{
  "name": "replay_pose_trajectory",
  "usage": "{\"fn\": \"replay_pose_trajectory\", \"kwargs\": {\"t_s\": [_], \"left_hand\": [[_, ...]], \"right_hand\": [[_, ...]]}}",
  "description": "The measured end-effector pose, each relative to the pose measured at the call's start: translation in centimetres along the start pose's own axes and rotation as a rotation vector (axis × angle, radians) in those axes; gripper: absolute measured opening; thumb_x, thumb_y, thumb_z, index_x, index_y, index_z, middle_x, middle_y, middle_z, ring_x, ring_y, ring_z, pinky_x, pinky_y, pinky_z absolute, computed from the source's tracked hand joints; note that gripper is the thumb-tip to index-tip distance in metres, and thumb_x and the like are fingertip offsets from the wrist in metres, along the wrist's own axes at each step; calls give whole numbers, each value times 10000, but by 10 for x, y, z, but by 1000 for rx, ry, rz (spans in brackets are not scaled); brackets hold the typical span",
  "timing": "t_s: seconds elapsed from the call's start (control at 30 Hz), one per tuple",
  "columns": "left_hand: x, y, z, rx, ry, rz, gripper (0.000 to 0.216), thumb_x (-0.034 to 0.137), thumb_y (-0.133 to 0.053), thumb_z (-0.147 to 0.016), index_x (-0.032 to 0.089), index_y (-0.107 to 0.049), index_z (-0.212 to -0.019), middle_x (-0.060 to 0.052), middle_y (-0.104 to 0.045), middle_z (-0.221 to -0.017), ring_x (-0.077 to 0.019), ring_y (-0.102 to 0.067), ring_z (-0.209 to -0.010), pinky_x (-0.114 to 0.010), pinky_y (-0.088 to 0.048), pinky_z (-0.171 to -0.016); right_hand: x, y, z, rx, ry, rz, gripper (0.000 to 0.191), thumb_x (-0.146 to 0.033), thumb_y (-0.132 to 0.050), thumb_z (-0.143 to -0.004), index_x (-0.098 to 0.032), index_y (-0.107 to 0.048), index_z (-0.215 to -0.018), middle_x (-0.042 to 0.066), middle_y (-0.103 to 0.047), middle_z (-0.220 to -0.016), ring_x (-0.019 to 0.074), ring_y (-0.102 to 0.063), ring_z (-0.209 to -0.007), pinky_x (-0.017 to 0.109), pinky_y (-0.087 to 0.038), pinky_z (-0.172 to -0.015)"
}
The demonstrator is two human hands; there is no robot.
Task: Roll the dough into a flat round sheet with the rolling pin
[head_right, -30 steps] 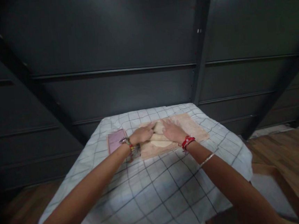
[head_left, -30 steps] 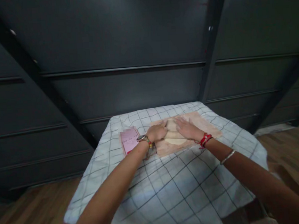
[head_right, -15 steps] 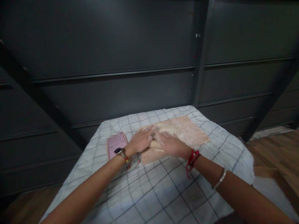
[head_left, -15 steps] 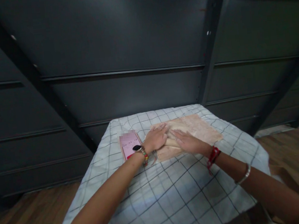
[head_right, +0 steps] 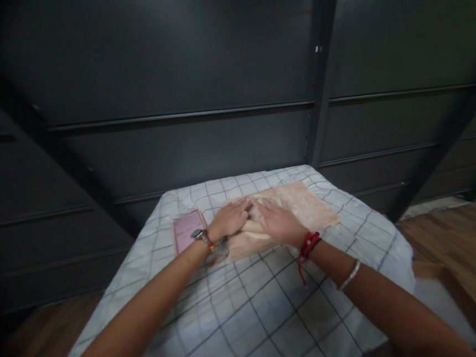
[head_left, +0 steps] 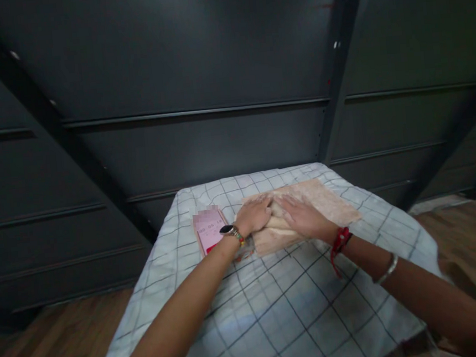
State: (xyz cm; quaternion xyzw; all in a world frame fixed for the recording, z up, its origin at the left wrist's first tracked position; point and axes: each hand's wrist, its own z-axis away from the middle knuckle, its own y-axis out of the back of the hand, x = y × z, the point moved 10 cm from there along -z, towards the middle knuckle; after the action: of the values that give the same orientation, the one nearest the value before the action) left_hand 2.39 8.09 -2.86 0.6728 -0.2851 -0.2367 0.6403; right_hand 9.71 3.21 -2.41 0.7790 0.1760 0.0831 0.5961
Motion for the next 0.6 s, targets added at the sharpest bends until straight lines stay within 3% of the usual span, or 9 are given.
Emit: {"fn": "replay_pose_trajectory", "kwargs": {"t_s": [0.17, 0.37, 0.53, 0.6], "left_hand": [[-5, -3, -13, -14, 36, -1, 589, 223, -280, -889, 89, -253, -1463, -111, -299, -1500, -210, -320, -1362, -362, -276, -1093], [5, -1, 9, -2, -33, 5, 557, 259, -241, -921, 134, -281, -1462, -72, -301, -1505, -177, -309, -1367, -322, -231, -1116], [-11, -3, -19, -11, 65, 14, 592, 218, -273, -900, 85, -239, -1476, -110, -261, -1516, -212, -271, -1384, -360, -255, -1106], [-8, -6, -20, -47, 27, 7, 576, 222, -281, -899, 88, -283, -1459, -109, -281, -1508, -207, -283, -1379, -342, -251, -1107]], "right_hand": [[17, 4, -10, 26, -82, -75, 569, -190, -263, -896, -185, -311, -1463, 66, -465, -1419, 247, -376, -1328, 477, -334, -1077], [-3, -8, 10, 26, 54, -59, 561, -252, -256, -918, -137, -306, -1465, 110, -393, -1464, 284, -319, -1358, 510, -299, -1086], [25, -3, -20, 51, -51, -92, 608, -168, -242, -905, -231, -178, -1506, 48, -419, -1455, 234, -429, -1286, 452, -342, -1075], [24, -5, -19, 41, -39, -85, 603, -170, -250, -905, -232, -194, -1503, 44, -429, -1448, 228, -446, -1272, 429, -361, -1064]]}}
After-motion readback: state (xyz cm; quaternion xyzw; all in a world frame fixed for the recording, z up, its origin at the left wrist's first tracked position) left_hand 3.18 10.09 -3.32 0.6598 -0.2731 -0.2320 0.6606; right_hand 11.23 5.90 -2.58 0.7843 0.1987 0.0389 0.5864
